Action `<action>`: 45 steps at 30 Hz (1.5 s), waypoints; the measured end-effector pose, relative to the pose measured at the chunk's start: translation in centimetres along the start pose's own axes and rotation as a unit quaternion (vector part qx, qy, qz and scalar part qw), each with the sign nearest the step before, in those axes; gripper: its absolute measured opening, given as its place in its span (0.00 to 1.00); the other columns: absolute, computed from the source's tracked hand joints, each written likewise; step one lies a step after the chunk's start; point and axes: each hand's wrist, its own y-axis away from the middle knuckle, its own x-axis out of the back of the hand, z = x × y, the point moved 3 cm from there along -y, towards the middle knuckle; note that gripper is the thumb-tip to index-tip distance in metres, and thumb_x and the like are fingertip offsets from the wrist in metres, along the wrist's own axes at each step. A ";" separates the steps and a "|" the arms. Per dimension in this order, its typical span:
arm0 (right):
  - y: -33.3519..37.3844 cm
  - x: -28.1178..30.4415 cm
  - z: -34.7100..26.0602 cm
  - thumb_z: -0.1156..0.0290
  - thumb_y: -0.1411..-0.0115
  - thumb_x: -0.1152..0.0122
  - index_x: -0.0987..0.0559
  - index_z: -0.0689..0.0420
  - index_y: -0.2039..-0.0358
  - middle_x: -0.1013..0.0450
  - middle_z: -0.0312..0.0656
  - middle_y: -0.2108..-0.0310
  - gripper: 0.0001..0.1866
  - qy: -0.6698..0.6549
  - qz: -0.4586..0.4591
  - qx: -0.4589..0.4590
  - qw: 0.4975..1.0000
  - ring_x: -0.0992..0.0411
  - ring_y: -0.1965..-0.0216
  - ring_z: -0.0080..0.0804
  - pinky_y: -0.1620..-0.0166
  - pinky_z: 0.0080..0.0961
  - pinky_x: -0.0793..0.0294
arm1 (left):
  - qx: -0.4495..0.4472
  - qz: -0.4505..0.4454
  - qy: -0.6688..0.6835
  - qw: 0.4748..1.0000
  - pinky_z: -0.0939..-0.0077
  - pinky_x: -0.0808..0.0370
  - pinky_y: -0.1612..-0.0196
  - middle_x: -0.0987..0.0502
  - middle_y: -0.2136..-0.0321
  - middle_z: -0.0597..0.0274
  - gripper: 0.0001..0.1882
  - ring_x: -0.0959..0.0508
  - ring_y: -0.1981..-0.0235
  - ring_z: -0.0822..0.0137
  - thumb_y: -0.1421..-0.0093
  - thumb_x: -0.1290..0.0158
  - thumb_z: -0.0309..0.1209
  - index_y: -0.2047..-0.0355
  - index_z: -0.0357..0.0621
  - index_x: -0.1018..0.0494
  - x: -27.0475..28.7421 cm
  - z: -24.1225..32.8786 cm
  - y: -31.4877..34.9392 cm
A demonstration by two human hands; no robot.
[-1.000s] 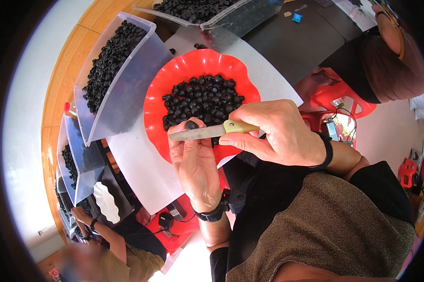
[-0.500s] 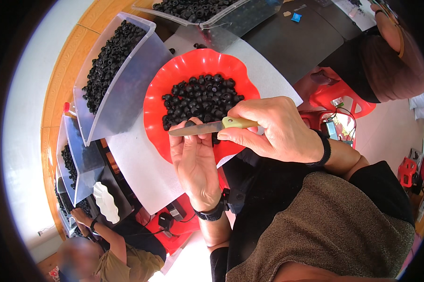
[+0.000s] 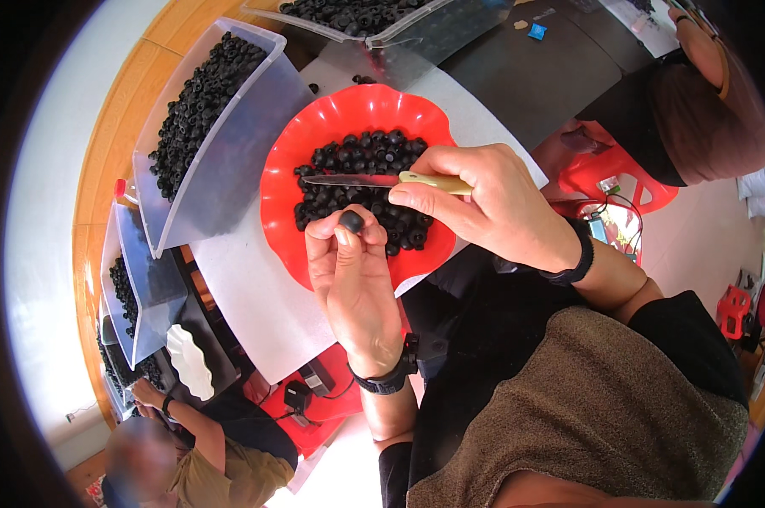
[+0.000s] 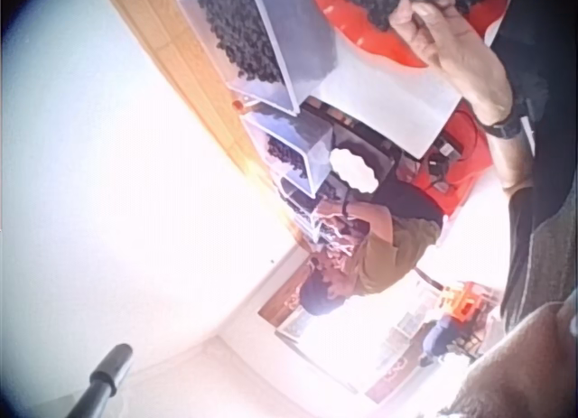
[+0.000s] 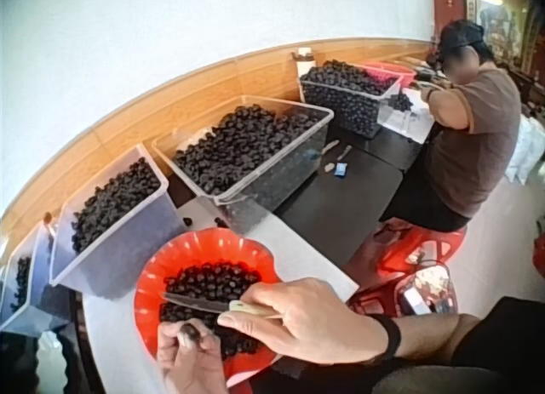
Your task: Removing excess plastic flash from small black circular rings using a handheld knife.
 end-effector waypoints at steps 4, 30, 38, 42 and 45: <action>-0.1 0.3 -0.3 0.61 0.40 0.29 0.19 0.62 0.65 0.26 0.37 0.79 0.15 -0.120 -0.043 -0.032 0.991 0.29 0.77 0.18 0.73 0.20 0.33 | 0.042 -0.034 0.030 0.998 0.72 0.31 0.48 0.24 0.59 0.59 0.06 0.28 0.56 0.67 0.31 0.48 0.26 0.55 0.44 0.27 0.1 -0.1 -0.1; 0.5 3.2 1.3 0.64 0.30 0.40 0.17 0.61 0.63 0.31 0.25 0.77 0.13 -0.469 -0.160 -0.177 0.850 0.39 0.77 0.09 0.75 0.11 0.43 | 0.205 -0.110 -0.216 0.948 0.77 0.28 0.57 0.25 0.57 0.57 0.16 0.24 0.58 0.68 0.31 0.51 0.26 0.45 0.41 0.38 -5.8 1.5 0.9; 0.4 4.4 2.5 0.63 0.31 0.40 0.18 0.61 0.65 0.30 0.26 0.75 0.13 -0.418 -0.106 -0.141 0.891 0.40 0.76 0.10 0.73 0.14 0.43 | 0.056 0.019 -0.073 0.996 0.78 0.29 0.60 0.22 0.60 0.54 0.18 0.25 0.64 0.71 0.28 0.52 0.35 0.47 0.34 0.34 -4.7 11.8 -10.6; 0.7 4.9 3.1 0.62 0.32 0.39 0.18 0.60 0.66 0.28 0.27 0.73 0.14 -0.410 -0.083 -0.132 0.899 0.38 0.74 0.11 0.72 0.14 0.41 | 0.172 -0.099 -0.287 0.937 0.81 0.30 0.61 0.21 0.62 0.59 0.16 0.26 0.65 0.74 0.30 0.49 0.34 0.48 0.36 0.30 -3.0 6.9 -9.0; 0.7 5.3 3.7 0.62 0.31 0.39 0.18 0.60 0.65 0.27 0.27 0.72 0.14 -0.419 -0.069 -0.142 0.894 0.38 0.73 0.11 0.71 0.14 0.41 | 0.147 -0.136 -0.490 0.849 0.82 0.30 0.60 0.20 0.64 0.61 0.14 0.25 0.64 0.75 0.31 0.47 0.33 0.51 0.37 0.26 -2.9 5.5 -8.7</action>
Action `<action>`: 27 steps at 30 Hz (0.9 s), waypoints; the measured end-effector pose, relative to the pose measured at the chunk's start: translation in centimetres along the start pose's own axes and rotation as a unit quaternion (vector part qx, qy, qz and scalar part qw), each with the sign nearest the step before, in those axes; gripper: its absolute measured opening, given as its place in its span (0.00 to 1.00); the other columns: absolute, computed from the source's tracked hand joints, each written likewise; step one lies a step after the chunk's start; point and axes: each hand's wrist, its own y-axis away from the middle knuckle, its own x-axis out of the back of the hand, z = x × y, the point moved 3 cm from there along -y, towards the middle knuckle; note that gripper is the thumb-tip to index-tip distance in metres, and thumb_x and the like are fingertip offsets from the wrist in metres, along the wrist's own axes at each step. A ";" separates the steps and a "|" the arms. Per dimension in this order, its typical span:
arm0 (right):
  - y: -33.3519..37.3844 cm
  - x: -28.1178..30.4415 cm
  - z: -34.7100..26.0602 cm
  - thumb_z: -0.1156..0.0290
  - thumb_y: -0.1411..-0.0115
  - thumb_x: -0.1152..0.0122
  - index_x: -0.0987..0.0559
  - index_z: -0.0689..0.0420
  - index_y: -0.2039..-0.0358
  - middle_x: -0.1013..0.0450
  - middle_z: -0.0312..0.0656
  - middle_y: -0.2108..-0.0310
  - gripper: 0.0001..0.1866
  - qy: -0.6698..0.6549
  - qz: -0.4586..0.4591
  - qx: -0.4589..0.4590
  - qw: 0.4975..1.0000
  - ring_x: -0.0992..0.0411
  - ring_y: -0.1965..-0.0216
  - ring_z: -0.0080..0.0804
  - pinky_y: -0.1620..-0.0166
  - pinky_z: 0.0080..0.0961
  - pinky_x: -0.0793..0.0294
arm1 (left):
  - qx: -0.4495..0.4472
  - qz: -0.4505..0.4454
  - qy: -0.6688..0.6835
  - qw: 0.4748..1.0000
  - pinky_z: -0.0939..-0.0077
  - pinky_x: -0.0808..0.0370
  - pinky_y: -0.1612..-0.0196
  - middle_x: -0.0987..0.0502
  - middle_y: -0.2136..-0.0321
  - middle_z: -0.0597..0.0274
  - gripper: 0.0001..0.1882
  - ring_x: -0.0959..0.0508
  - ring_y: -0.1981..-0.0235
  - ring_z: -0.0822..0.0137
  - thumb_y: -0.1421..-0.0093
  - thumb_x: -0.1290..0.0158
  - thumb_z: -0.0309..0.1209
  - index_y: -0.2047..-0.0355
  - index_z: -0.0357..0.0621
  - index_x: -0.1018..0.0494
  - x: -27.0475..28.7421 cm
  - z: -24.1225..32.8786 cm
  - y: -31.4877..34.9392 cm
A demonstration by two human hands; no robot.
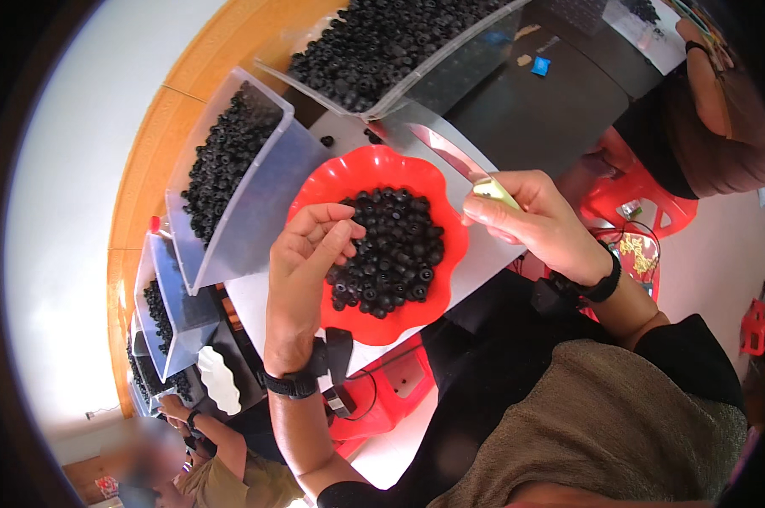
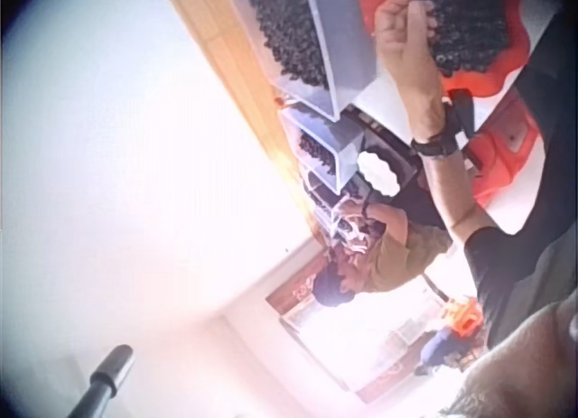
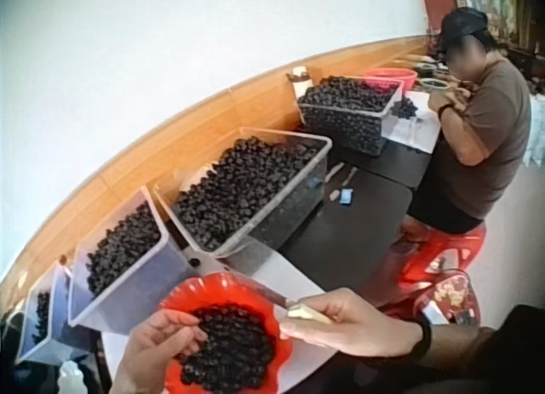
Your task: Removing excess plastic flash from small black circular rings using a handheld knife.
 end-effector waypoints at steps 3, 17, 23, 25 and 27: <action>-0.1 0.1 0.0 0.62 0.32 0.39 0.18 0.60 0.65 0.27 0.27 0.72 0.14 0.010 -0.002 0.005 1.000 0.39 0.73 0.10 0.71 0.14 0.41 | -0.030 -0.022 -0.119 0.992 0.81 0.28 0.60 0.19 0.64 0.61 0.12 0.24 0.65 0.76 0.35 0.44 0.29 0.55 0.34 0.23 -0.8 -0.3 -1.6; 0.7 0.3 1.2 0.64 0.32 0.38 0.20 0.60 0.68 0.36 0.22 0.79 0.12 0.034 0.025 0.008 0.999 0.43 0.76 0.08 0.74 0.16 0.45 | -0.045 -0.033 -0.314 0.948 0.78 0.27 0.63 0.20 0.68 0.64 0.11 0.23 0.69 0.75 0.42 0.38 0.28 0.61 0.35 0.23 -3.6 -1.7 -6.4; 0.8 -0.4 1.4 0.64 0.32 0.38 0.23 0.62 0.72 0.38 0.26 0.80 0.15 0.094 0.001 0.038 0.995 0.44 0.76 0.12 0.74 0.19 0.45 | -0.052 -0.023 0.198 0.978 0.77 0.29 0.55 0.21 0.60 0.56 0.13 0.24 0.63 0.71 0.37 0.46 0.25 0.52 0.36 0.28 -1.0 1.7 -1.1; 0.8 -1.1 1.4 0.63 0.32 0.38 0.23 0.62 0.72 0.38 0.27 0.81 0.16 0.158 -0.008 0.061 0.986 0.44 0.77 0.13 0.75 0.20 0.45 | -0.060 -0.010 0.242 0.968 0.78 0.30 0.55 0.21 0.60 0.55 0.13 0.25 0.63 0.71 0.36 0.48 0.24 0.52 0.35 0.28 -0.8 1.7 1.5; 0.9 -1.9 1.3 0.63 0.33 0.37 0.24 0.62 0.73 0.38 0.32 0.82 0.16 0.188 -0.011 0.083 0.979 0.44 0.80 0.16 0.77 0.22 0.44 | -0.092 -0.028 0.304 0.948 0.75 0.29 0.53 0.23 0.58 0.53 0.13 0.25 0.61 0.68 0.35 0.50 0.24 0.51 0.33 0.28 -0.9 1.3 3.3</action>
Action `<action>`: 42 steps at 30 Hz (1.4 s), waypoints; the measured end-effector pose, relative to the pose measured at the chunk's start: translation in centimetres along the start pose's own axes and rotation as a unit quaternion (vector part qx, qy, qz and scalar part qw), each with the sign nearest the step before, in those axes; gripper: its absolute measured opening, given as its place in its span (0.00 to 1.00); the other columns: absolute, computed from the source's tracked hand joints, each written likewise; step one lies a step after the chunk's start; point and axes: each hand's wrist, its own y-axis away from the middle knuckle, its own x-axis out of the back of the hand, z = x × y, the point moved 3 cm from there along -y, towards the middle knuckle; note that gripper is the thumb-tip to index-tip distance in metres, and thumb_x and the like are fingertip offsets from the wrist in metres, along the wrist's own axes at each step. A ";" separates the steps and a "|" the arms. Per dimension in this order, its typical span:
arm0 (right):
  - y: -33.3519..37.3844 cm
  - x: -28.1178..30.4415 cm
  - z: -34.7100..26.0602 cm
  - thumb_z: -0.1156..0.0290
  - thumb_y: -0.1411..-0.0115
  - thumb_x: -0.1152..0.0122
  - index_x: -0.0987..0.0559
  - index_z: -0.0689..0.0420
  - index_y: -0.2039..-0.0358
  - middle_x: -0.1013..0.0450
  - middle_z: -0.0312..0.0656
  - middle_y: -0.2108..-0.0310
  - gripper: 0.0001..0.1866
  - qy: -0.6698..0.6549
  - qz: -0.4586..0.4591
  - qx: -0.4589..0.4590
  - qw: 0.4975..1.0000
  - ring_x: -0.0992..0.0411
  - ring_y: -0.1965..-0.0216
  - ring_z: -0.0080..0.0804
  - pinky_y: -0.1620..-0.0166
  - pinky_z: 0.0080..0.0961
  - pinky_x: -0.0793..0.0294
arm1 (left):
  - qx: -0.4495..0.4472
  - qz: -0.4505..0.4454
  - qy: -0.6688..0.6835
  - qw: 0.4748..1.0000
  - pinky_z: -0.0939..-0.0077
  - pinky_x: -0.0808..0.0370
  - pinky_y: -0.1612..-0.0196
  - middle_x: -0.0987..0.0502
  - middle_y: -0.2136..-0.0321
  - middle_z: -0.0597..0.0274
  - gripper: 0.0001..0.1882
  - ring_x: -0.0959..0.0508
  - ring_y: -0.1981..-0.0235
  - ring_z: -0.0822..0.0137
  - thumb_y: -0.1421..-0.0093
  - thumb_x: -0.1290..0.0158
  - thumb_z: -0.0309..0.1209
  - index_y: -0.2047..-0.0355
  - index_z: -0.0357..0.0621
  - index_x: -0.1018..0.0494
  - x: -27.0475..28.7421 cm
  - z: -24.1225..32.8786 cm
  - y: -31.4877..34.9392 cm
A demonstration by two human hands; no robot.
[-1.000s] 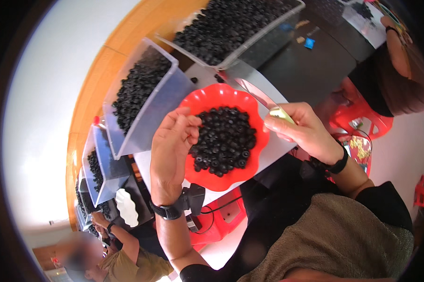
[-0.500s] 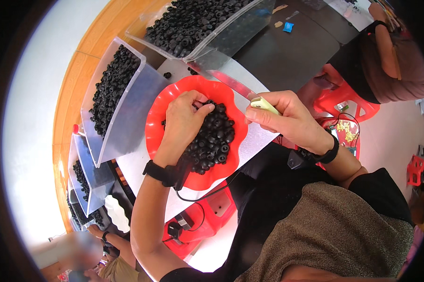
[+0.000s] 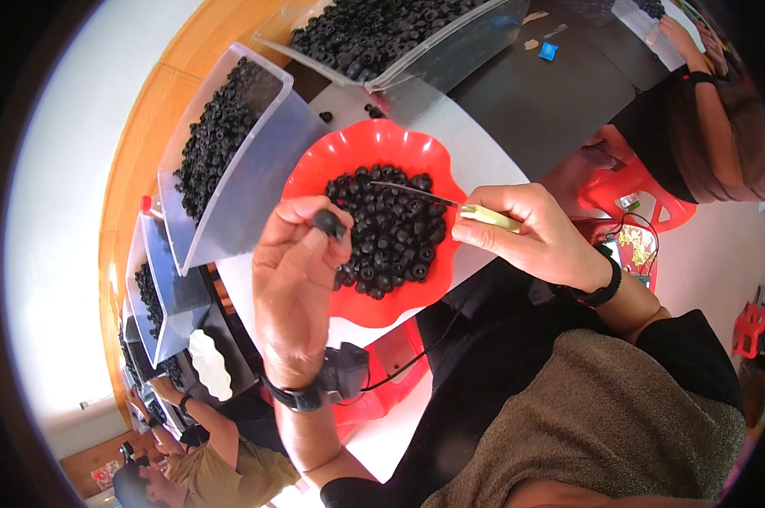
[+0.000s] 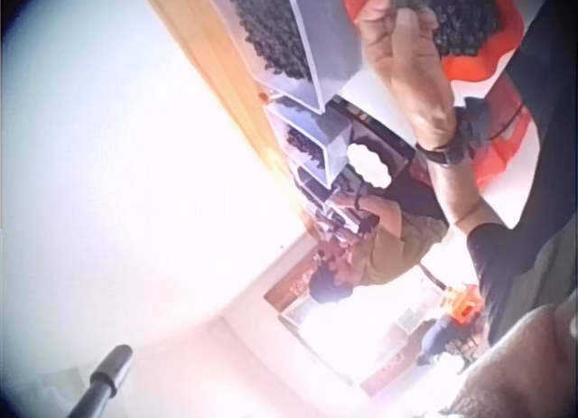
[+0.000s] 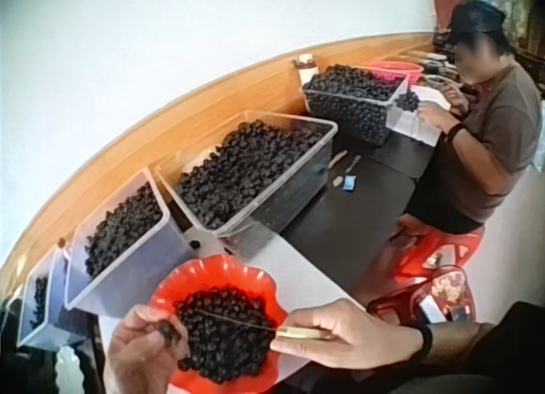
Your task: Removing excess plastic flash from small black circular rings using a handheld knife.
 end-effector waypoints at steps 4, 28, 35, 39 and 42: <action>0.1 -1.2 -0.7 0.64 0.34 0.35 0.23 0.63 0.70 0.35 0.34 0.80 0.14 0.050 -0.024 0.005 0.998 0.39 0.79 0.18 0.75 0.22 0.41 | 0.006 0.012 0.138 0.990 0.69 0.27 0.51 0.25 0.55 0.51 0.13 0.24 0.56 0.62 0.33 0.50 0.23 0.49 0.35 0.29 0.1 -2.6 2.6; 0.9 -3.8 -2.4 0.66 0.46 0.24 0.20 0.64 0.64 0.25 0.39 0.75 0.17 0.201 -0.045 0.149 0.967 0.28 0.79 0.29 0.74 0.23 0.31 | 0.041 0.032 0.297 0.953 0.69 0.27 0.51 0.25 0.56 0.56 0.15 0.26 0.57 0.62 0.37 0.43 0.24 0.51 0.36 0.26 1.7 -7.0 4.7; 1.0 -3.7 -2.7 0.65 0.47 0.23 0.20 0.63 0.65 0.24 0.39 0.75 0.17 0.229 -0.027 0.166 0.959 0.26 0.79 0.31 0.74 0.23 0.30 | 0.030 0.064 0.234 0.970 0.68 0.27 0.49 0.24 0.58 0.58 0.15 0.25 0.54 0.63 0.39 0.41 0.22 0.51 0.38 0.26 1.6 -7.2 5.2; 1.1 -3.7 -2.7 0.55 0.44 0.28 0.19 0.56 0.71 0.25 0.39 0.77 0.17 0.231 0.006 0.153 0.961 0.25 0.79 0.37 0.76 0.31 0.30 | 0.024 0.065 0.229 0.971 0.69 0.27 0.49 0.24 0.58 0.57 0.16 0.26 0.55 0.65 0.38 0.42 0.23 0.50 0.37 0.27 1.3 -7.3 5.2; 1.1 -3.5 -2.6 0.59 0.45 0.27 0.19 0.58 0.70 0.25 0.39 0.77 0.16 0.236 0.014 0.152 0.960 0.25 0.79 0.35 0.76 0.29 0.30 | 0.029 0.056 0.225 0.972 0.70 0.27 0.49 0.24 0.57 0.57 0.17 0.26 0.56 0.65 0.37 0.43 0.23 0.47 0.37 0.29 1.1 -7.2 5.2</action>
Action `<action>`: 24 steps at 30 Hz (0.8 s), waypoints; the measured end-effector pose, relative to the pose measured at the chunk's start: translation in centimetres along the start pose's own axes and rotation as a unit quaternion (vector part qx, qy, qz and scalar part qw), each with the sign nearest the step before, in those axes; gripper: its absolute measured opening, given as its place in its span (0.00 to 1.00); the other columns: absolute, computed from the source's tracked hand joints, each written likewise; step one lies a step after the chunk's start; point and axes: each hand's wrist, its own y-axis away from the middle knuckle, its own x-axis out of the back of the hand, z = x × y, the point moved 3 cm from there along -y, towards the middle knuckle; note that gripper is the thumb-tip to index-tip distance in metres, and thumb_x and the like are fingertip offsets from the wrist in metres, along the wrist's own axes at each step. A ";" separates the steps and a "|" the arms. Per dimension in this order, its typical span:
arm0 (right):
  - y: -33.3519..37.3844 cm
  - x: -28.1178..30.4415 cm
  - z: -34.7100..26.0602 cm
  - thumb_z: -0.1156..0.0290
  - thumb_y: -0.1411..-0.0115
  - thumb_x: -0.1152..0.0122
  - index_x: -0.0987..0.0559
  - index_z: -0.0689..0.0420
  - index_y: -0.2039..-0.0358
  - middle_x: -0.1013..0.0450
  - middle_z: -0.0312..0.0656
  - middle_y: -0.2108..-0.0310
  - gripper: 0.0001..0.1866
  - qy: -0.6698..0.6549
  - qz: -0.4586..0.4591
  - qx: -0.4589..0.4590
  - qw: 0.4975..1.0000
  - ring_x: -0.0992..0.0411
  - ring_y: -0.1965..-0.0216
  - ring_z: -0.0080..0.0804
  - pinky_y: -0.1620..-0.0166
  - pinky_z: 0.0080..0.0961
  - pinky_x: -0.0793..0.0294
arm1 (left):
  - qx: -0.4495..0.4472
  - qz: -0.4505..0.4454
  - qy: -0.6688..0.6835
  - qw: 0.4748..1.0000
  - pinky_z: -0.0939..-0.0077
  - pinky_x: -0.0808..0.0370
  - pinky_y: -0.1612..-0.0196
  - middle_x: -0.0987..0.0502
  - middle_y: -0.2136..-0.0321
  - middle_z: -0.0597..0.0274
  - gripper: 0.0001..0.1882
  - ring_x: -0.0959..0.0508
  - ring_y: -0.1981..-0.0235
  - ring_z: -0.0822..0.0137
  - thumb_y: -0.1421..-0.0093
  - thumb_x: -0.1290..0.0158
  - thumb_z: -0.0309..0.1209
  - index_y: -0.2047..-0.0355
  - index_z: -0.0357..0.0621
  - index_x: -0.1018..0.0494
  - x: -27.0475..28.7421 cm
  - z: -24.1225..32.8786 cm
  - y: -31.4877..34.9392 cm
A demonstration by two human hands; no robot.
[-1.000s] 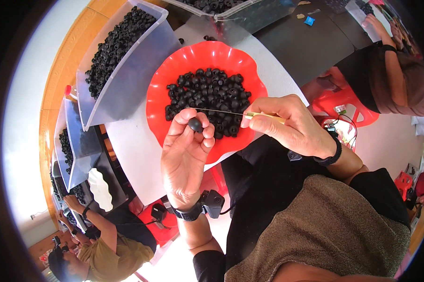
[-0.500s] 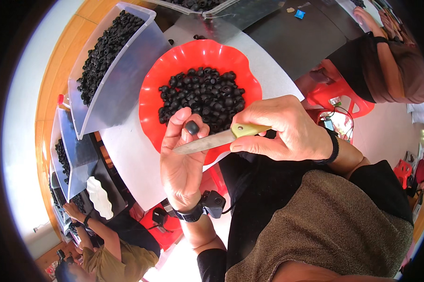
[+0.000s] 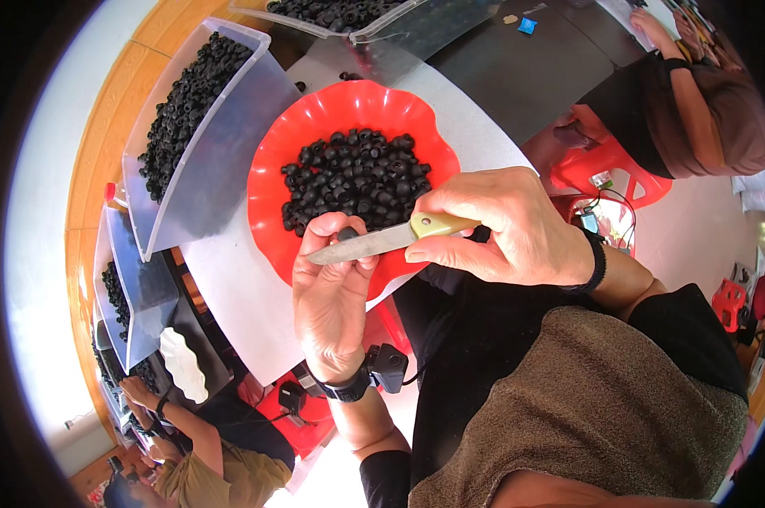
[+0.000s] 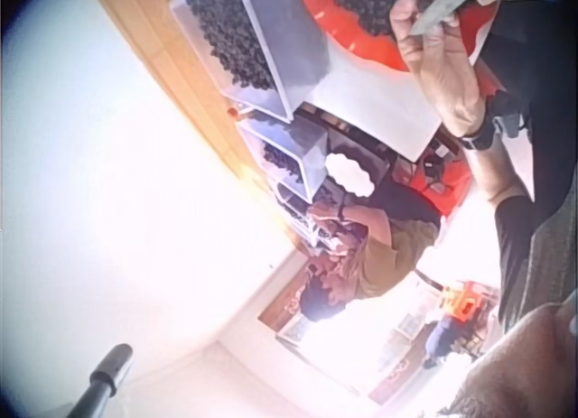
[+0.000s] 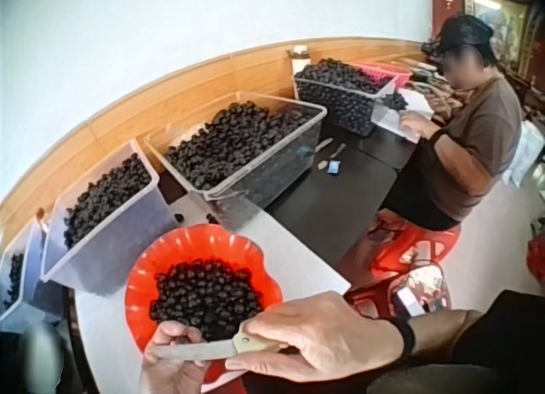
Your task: Removing excess plastic flash from small black circular rings using a handheld knife.
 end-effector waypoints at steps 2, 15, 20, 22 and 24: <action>0.0 0.0 0.1 0.65 0.46 0.25 0.19 0.62 0.67 0.24 0.39 0.76 0.15 0.004 -0.009 0.004 1.000 0.25 0.78 0.31 0.75 0.23 0.29 | 0.005 0.014 0.000 1.000 0.71 0.27 0.49 0.25 0.56 0.56 0.18 0.26 0.56 0.66 0.35 0.44 0.23 0.45 0.38 0.30 0.0 -0.1 0.1; -1.4 -0.5 1.3 0.65 0.42 0.28 0.19 0.61 0.67 0.25 0.42 0.78 0.12 0.052 0.036 -0.025 0.998 0.25 0.79 0.36 0.76 0.28 0.32 | -0.008 -0.037 -0.053 0.998 0.71 0.27 0.49 0.24 0.57 0.52 0.31 0.25 0.59 0.66 0.36 0.44 0.20 0.36 0.38 0.45 -1.4 -0.6 -0.6; -1.6 -0.5 1.3 0.69 0.42 0.28 0.19 0.61 0.62 0.23 0.40 0.77 0.12 -0.117 0.019 -0.067 0.991 0.24 0.75 0.21 0.73 0.24 0.31 | -0.004 0.019 -0.017 1.000 0.72 0.26 0.49 0.24 0.56 0.52 0.32 0.24 0.55 0.66 0.36 0.44 0.20 0.35 0.37 0.46 -1.0 -1.0 -1.0; -1.7 -0.6 1.1 0.69 0.43 0.27 0.19 0.61 0.60 0.23 0.39 0.77 0.14 -0.159 -0.011 -0.079 0.984 0.24 0.73 0.19 0.71 0.21 0.30 | 0.003 0.007 0.006 1.000 0.70 0.26 0.46 0.25 0.53 0.52 0.32 0.24 0.53 0.65 0.36 0.45 0.19 0.34 0.36 0.45 -0.9 -1.1 -1.0; -1.9 -0.9 0.9 0.70 0.44 0.26 0.20 0.59 0.56 0.21 0.40 0.73 0.16 -0.175 -0.034 -0.064 0.982 0.23 0.70 0.19 0.66 0.18 0.27 | -0.008 0.010 -0.032 0.999 0.67 0.28 0.41 0.27 0.48 0.53 0.31 0.25 0.48 0.64 0.36 0.44 0.22 0.34 0.34 0.43 -0.8 -1.2 -1.0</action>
